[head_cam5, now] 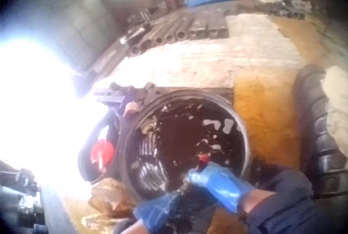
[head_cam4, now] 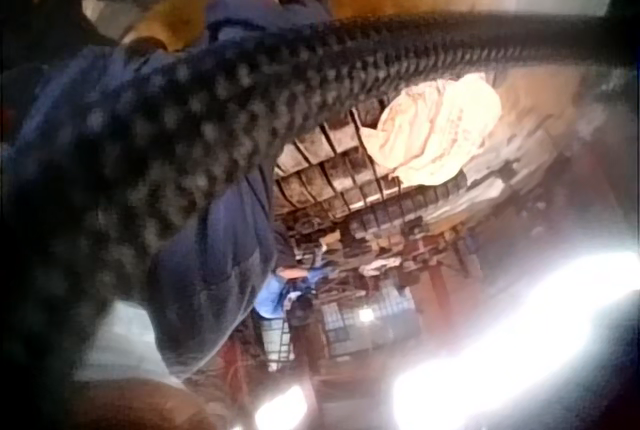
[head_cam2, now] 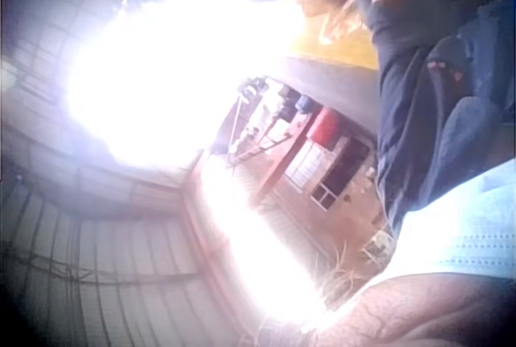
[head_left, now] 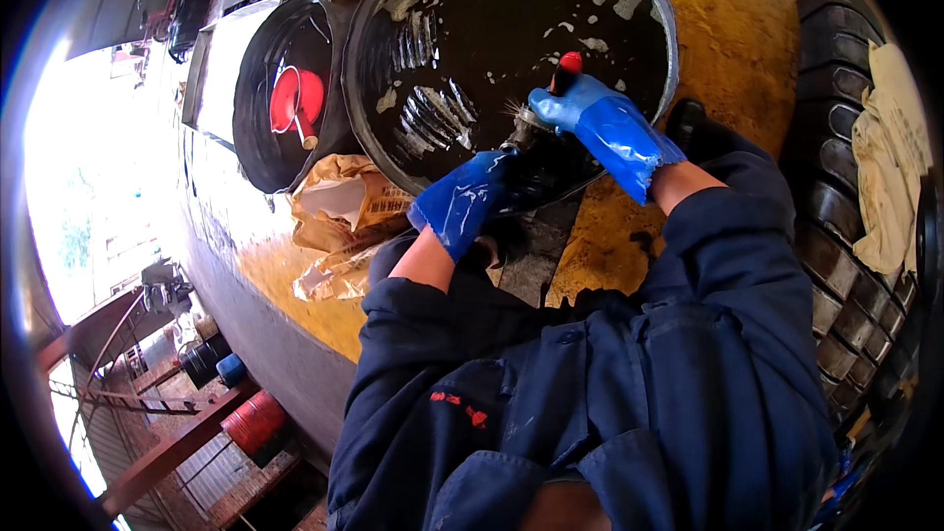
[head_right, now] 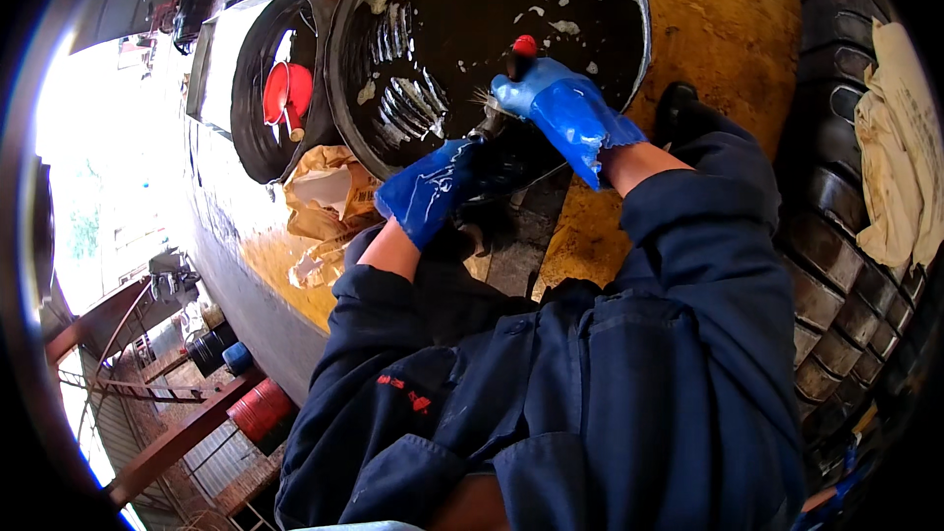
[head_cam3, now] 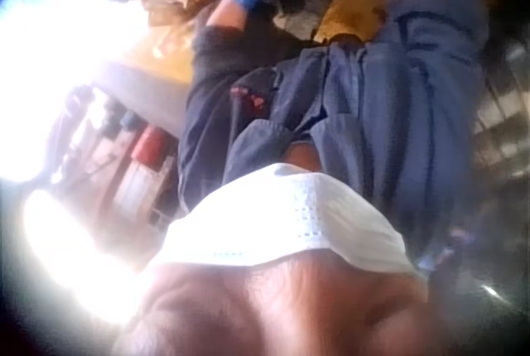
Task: The person scrubs a small metal part with a wire brush while holding it over a basin of dark liquid. They repeatedly dip the part into the liquid and continue scrubbing to remove residue.
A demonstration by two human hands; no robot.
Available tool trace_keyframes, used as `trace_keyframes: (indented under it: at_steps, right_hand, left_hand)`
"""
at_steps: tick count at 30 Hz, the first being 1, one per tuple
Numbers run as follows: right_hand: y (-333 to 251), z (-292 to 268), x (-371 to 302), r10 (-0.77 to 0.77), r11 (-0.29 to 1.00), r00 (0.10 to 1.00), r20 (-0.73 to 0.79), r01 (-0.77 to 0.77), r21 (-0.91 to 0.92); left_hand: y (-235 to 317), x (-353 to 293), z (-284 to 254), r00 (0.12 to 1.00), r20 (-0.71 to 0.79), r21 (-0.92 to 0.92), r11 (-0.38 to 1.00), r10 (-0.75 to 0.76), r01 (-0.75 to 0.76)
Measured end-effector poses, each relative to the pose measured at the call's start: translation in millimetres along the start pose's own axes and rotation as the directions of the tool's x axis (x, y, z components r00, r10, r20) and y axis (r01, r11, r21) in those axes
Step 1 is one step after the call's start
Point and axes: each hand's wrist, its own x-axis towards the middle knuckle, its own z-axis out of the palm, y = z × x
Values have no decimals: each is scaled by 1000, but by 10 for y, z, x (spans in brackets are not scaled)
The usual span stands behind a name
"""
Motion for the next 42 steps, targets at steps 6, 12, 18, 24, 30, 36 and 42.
trace_keyframes:
  at_steps: [6, 12, 18, 24, 30, 36, 42]
  right_hand:
    - [-147, 39, -34, -325, 932, 941, 96, 301, 202]
    - [-127, -173, -124, -176, 981, 952, -251, 189, 29]
    - [-291, 143, -113, -469, 872, 883, 20, 460, 165]
    - [-330, -180, -150, -84, 986, 988, -127, 64, -155]
    - [-41, 29, 67, -96, 994, 992, -81, 91, -66]
    - [43, 13, 7, -21, 999, 998, -58, 19, -28]
    - [84, -9, 7, 80, 996, 997, 20, -79, -50]
  left_hand:
    - [-224, 180, -56, 971, -104, -62, 973, 214, -221]
    - [346, -272, 205, 915, -118, 548, 794, 385, -263]
    - [-248, 404, -440, 839, -141, 645, 691, 526, -325]
    - [12, 227, -149, 870, -121, 798, 568, 478, -201]
    - [131, 66, 221, 822, 9, 977, 171, 570, -130]
    - [138, 77, 266, 906, -64, 905, 407, 418, -124]
    - [132, 157, 91, 954, 65, 131, 950, -292, 282]
